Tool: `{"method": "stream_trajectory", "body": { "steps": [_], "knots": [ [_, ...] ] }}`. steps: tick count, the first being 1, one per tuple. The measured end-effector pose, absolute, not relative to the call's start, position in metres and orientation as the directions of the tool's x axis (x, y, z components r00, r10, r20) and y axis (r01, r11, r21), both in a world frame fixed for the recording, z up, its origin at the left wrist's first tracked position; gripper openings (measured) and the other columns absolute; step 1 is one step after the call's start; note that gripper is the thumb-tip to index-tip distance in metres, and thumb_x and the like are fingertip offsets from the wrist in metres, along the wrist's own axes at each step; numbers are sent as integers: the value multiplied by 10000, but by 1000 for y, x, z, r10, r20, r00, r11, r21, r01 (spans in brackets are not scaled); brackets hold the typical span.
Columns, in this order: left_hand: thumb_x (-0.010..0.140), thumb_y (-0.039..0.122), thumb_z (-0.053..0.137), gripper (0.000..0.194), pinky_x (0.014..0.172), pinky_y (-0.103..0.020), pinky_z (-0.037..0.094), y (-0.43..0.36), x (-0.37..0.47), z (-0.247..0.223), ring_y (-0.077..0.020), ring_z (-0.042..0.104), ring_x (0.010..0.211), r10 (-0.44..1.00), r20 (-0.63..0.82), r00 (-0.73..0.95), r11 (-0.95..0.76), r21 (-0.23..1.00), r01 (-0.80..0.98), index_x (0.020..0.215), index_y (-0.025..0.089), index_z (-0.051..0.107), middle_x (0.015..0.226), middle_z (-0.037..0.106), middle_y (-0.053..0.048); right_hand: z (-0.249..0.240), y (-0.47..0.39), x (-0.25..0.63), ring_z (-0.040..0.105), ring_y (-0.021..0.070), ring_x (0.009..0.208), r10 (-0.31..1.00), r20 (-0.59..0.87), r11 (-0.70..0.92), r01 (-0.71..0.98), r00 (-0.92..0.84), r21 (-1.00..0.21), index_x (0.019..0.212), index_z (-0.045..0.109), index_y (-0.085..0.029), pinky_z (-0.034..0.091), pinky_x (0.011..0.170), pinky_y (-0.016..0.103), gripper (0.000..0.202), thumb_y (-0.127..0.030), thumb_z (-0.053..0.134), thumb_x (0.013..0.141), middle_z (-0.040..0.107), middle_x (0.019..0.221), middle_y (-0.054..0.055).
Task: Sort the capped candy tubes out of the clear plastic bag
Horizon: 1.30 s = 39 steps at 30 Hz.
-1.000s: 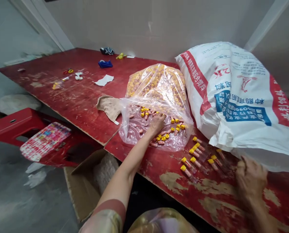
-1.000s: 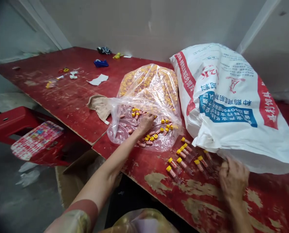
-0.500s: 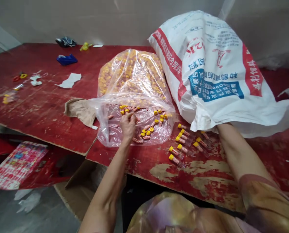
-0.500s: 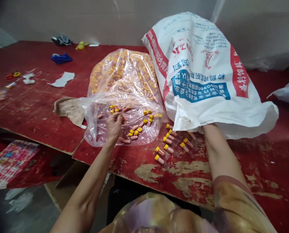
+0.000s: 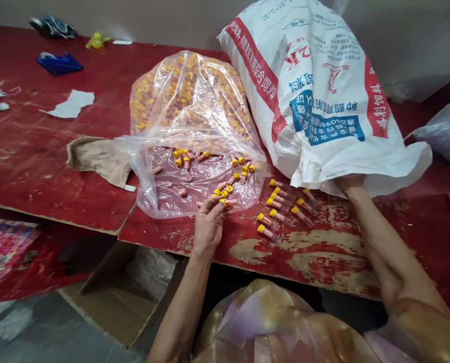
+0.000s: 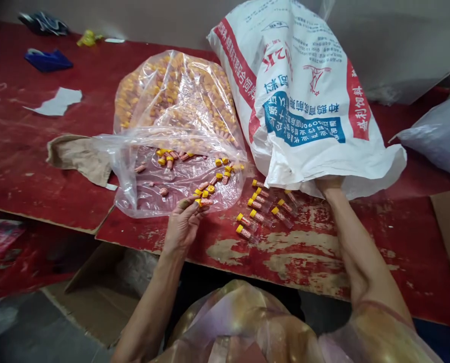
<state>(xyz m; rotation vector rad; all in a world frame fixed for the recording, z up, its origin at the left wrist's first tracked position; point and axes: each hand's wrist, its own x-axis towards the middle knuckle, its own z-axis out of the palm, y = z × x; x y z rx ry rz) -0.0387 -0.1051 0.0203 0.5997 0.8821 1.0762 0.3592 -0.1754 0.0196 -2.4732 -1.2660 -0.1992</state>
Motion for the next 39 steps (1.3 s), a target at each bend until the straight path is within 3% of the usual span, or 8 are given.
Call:
{"method": "stream_trajectory", "body": {
  "steps": [4, 8, 11, 14, 17, 22, 29, 39],
  "knots": [
    [587, 240, 807, 314, 576, -230, 520, -125, -14, 27, -113, 646, 590, 898, -314, 309, 434, 750, -499, 845, 161, 647, 719, 647, 16, 29, -239, 333, 593, 192, 783, 630, 336, -518, 701, 701, -490, 936, 619, -111, 451, 751, 335, 381, -470, 617, 808, 644, 893, 118],
    [569, 246, 812, 326, 582, -235, 517, -146, 18, 31, -108, 633, 591, 851, -324, 414, 507, 714, -482, 821, 152, 628, 705, 634, 24, 35, -282, 272, 568, 145, 602, 409, 445, 41, 471, 797, -881, 976, 533, -165, 475, 590, 288, 360, -500, 557, 846, 559, 722, 13],
    [599, 278, 796, 326, 597, -236, 514, -164, 36, 32, -104, 627, 597, 811, -319, 490, 546, 713, -439, 849, 155, 625, 723, 650, 11, 28, -284, 229, 527, 122, 530, 686, 283, 98, 299, 671, -949, 1071, 529, -202, 445, 471, 249, 297, -444, 495, 901, 535, 720, -1],
    [617, 302, 787, 340, 600, -233, 509, -182, 43, 33, -99, 621, 599, 796, -321, 513, 542, 754, -370, 881, 161, 626, 772, 663, 6, 17, -280, 200, 613, 176, 724, 903, 222, -41, 587, 368, -808, 1180, 556, -188, 517, 608, 307, 405, -466, 530, 887, 626, 929, 82],
    [618, 321, 790, 345, 612, -234, 513, -194, 40, 34, -114, 635, 643, 816, -327, 478, 510, 796, -327, 877, 167, 621, 784, 662, 8, 11, -276, 185, 630, 219, 938, 929, 326, 29, 845, 175, -534, 1247, 515, -165, 518, 729, 310, 491, -509, 504, 898, 602, 1150, 130],
    [605, 319, 796, 316, 651, -257, 518, -202, 31, 27, -124, 633, 656, 831, -349, 433, 499, 810, -307, 838, 169, 645, 772, 657, 6, 14, -273, 176, 648, 166, 729, 900, 435, 124, 954, 7, -273, 1111, 506, -129, 430, 534, 245, 343, -414, 368, 979, 652, 928, 91],
    [810, 283, 624, 198, 894, -326, 466, -226, 32, 9, -171, 608, 927, 885, -102, 455, 170, 979, -110, 962, 208, 727, 967, 684, -58, 6, -283, 158, 632, 160, 722, 879, 452, 17, 939, 149, -344, 1117, 474, -118, 466, 579, 255, 239, -209, 311, 968, 634, 971, 105],
    [906, 244, 472, 292, 817, -309, 486, -242, 26, 9, -173, 603, 885, 798, 122, 591, -166, 986, 21, 1115, 224, 675, 952, 646, -81, -2, -296, 135, 623, 184, 703, 828, 347, -189, 802, 440, -567, 1078, 502, -144, 501, 601, 291, 244, -233, 317, 946, 631, 887, 93]
  ]
}}
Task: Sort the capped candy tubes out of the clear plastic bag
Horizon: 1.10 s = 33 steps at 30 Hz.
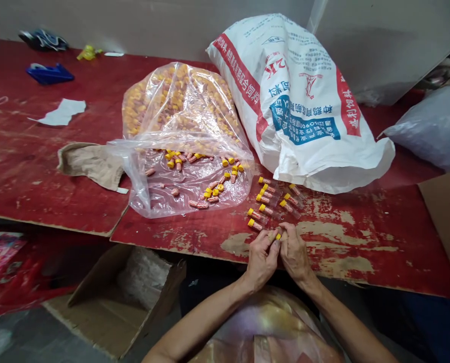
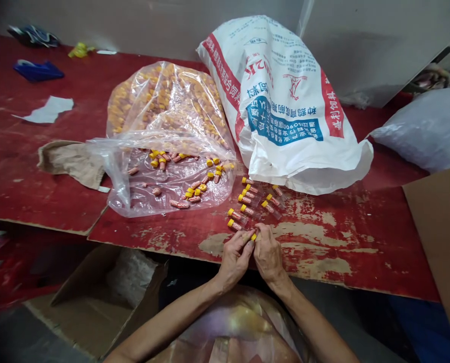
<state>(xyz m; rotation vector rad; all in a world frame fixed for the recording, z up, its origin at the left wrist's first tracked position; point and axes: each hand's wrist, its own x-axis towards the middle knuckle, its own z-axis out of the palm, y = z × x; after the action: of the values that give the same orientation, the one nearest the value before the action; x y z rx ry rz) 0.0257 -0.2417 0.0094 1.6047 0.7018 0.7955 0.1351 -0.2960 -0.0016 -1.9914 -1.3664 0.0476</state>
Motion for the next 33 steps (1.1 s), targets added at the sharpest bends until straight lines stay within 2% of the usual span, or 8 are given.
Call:
{"method": "stream_trajectory", "body": {
  "steps": [10, 14, 18, 21, 24, 28, 31, 33],
  "knots": [
    [862, 184, 454, 245, 677, -276, 492, -227, 43, 13, -162, 581, 712, 693, 248, 677, -369, 929, 38, 852, 139, 695, 740, 618, -75, -11, -296, 145, 601, 219, 791, 766, 377, -231, 771, 520, -594, 1072, 516, -148, 482, 660, 336, 294, -314, 325, 923, 616, 940, 120],
    [838, 187, 502, 245, 834, -298, 498, -196, 45, 21, -191, 615, 929, 677, 381, 629, -507, 862, 24, 1004, 153, 680, 1021, 640, -112, -7, -290, 159, 583, 261, 903, 700, 535, -251, 864, 473, -436, 1141, 515, -155, 473, 701, 371, 315, -325, 355, 930, 595, 1032, 146],
    [838, 155, 498, 237, 814, -319, 488, -116, 29, 13, -199, 604, 887, 870, 383, 312, -480, 804, 351, 996, 173, 674, 955, 619, -103, -23, -285, 181, 583, 263, 835, 740, 579, -296, 939, 341, -175, 1169, 549, -139, 451, 602, 355, 320, -280, 395, 926, 575, 1071, 162],
    [838, 128, 494, 166, 793, -348, 479, -40, -3, 5, -214, 588, 860, 927, 351, 133, -354, 700, 621, 893, 163, 647, 913, 601, -100, -42, -284, 191, 575, 251, 873, 773, 608, -162, 983, 182, -88, 1136, 560, -123, 496, 700, 370, 281, -263, 442, 923, 574, 1045, 160],
    [823, 116, 514, 79, 862, -381, 454, 19, -38, 7, -237, 561, 936, 940, 339, 23, -239, 610, 756, 858, 133, 583, 955, 582, -123, -48, -288, 198, 554, 262, 950, 736, 667, -72, 993, 116, -94, 1093, 553, -113, 493, 823, 422, 261, -288, 464, 921, 576, 1014, 168],
    [833, 217, 561, 93, 951, -502, 392, 66, -59, 11, -285, 529, 1008, 951, 303, 55, -250, 654, 714, 767, 175, 511, 855, 556, -87, -31, -278, 227, 549, 252, 981, 660, 715, -181, 972, 232, -148, 1054, 568, -131, 468, 884, 441, 224, -266, 462, 911, 592, 1010, 146],
    [792, 266, 616, 235, 966, -593, 339, 87, -60, 7, -354, 529, 1036, 954, 284, 91, -270, 692, 670, 655, 214, 433, 789, 524, -77, -8, -245, 281, 547, 252, 967, 686, 605, -344, 913, 404, -219, 937, 616, -110, 434, 921, 459, 284, -260, 377, 912, 618, 963, 138],
    [766, 284, 637, 255, 950, -635, 325, 92, -61, 5, -377, 537, 1027, 955, 283, 86, -269, 710, 651, 638, 210, 429, 778, 521, -80, 7, -214, 323, 558, 250, 925, 735, 417, -434, 844, 534, -316, 778, 615, -79, 410, 933, 468, 297, -250, 393, 876, 614, 877, 159]
  ]
}}
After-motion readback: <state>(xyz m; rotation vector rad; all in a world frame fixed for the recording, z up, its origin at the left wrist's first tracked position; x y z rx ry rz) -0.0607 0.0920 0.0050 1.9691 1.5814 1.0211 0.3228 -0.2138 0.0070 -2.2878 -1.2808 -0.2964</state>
